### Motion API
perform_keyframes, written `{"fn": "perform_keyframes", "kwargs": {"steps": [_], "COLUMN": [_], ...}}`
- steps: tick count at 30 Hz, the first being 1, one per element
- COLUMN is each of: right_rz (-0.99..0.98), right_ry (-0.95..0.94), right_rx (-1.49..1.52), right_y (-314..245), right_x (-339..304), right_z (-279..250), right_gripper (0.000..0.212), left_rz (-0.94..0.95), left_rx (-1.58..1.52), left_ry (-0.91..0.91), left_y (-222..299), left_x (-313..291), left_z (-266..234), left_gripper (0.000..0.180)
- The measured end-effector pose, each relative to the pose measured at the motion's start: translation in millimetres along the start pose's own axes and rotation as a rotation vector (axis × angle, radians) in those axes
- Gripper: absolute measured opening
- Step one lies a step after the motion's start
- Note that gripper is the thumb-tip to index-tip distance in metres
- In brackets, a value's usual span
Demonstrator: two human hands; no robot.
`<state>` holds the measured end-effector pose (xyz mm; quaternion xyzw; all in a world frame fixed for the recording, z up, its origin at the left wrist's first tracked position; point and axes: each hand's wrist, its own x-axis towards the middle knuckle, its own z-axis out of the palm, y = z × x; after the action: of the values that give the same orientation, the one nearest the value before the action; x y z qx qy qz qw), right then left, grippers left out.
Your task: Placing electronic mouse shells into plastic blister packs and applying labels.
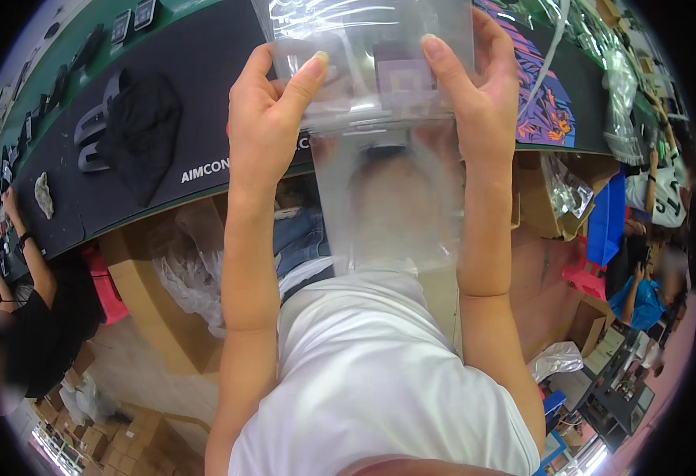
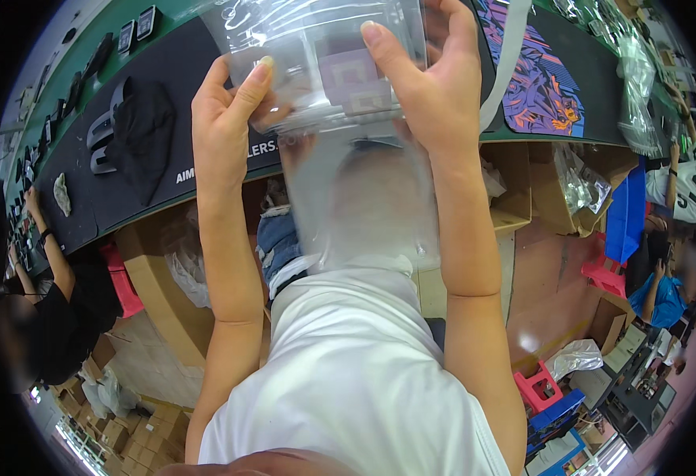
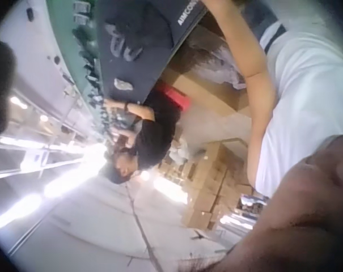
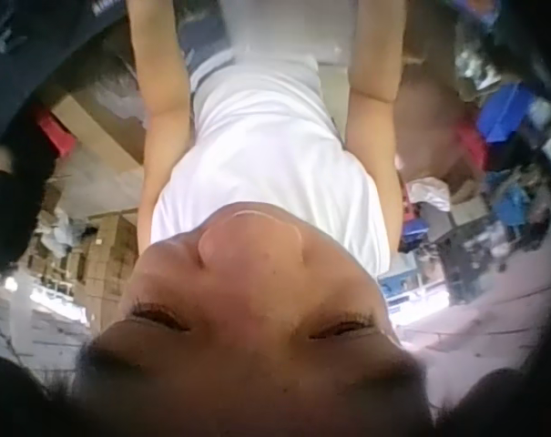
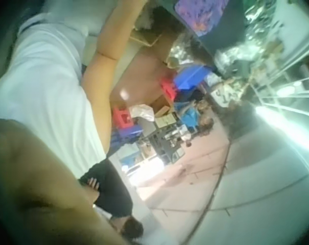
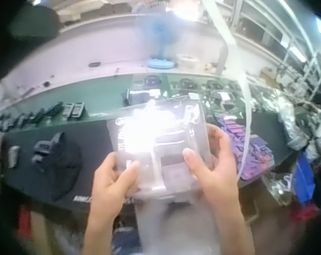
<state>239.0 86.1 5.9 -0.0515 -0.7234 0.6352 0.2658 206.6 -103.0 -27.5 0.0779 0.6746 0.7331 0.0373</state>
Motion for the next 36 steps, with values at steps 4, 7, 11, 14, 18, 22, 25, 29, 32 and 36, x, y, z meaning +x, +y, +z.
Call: {"fn": "perform_keyframes", "kwargs": {"steps": [4,7,11,14,18,22,25,29,32,36], "right_rz": [0.118,0.235,0.373,0.384,0.41,0.165,0.178,0.034,0.217,0.188], "right_ry": [-0.11,-0.382,-0.284,-0.309,-0.316,-0.154,-0.228,-0.269,-0.433,-0.43], "right_rx": [-0.027,0.243,0.317,0.413,0.443,0.397,0.397,0.182,0.786,0.477], "right_y": [2.1,17.2,18.7,22.1,21.9,22.6,9.8,-7.5,-8.2,-25.6], "right_x": [26.4,36.4,28.5,32.2,31.5,16.5,7.2,-11.0,-1.1,27.3], "right_z": [-19.8,-26.0,-21.8,-23.7,-26.0,-15.5,-21.0,-23.4,-33.1,-33.9], "right_gripper": [0.072,0.072,0.073,0.077,0.083,0.059,0.066,0.064,0.07,0.082], "left_rz": [-0.02,-0.009,-0.013,-0.019,-0.017,0.045,0.167,0.19,0.184,0.139], "left_rx": [-0.07,-0.065,-0.025,-0.056,-0.047,-0.011,0.057,0.079,0.008,0.006], "left_ry": [-0.016,-0.035,-0.055,-0.101,-0.108,-0.111,-0.071,-0.048,-0.057,-0.048], "left_y": [3.0,5.6,4.4,7.6,17.7,12.5,2.3,-4.0,-3.7,-4.1], "left_x": [-1.5,-1.6,-4.2,1.4,-1.6,-3.9,-9.6,-10.2,-12.2,-9.3], "left_z": [-1.9,2.4,0.1,-0.1,3.4,3.0,0.3,-2.8,-7.1,-9.7], "left_gripper": [0.038,0.036,0.034,0.034,0.034,0.031,0.027,0.022,0.022,0.03]}}
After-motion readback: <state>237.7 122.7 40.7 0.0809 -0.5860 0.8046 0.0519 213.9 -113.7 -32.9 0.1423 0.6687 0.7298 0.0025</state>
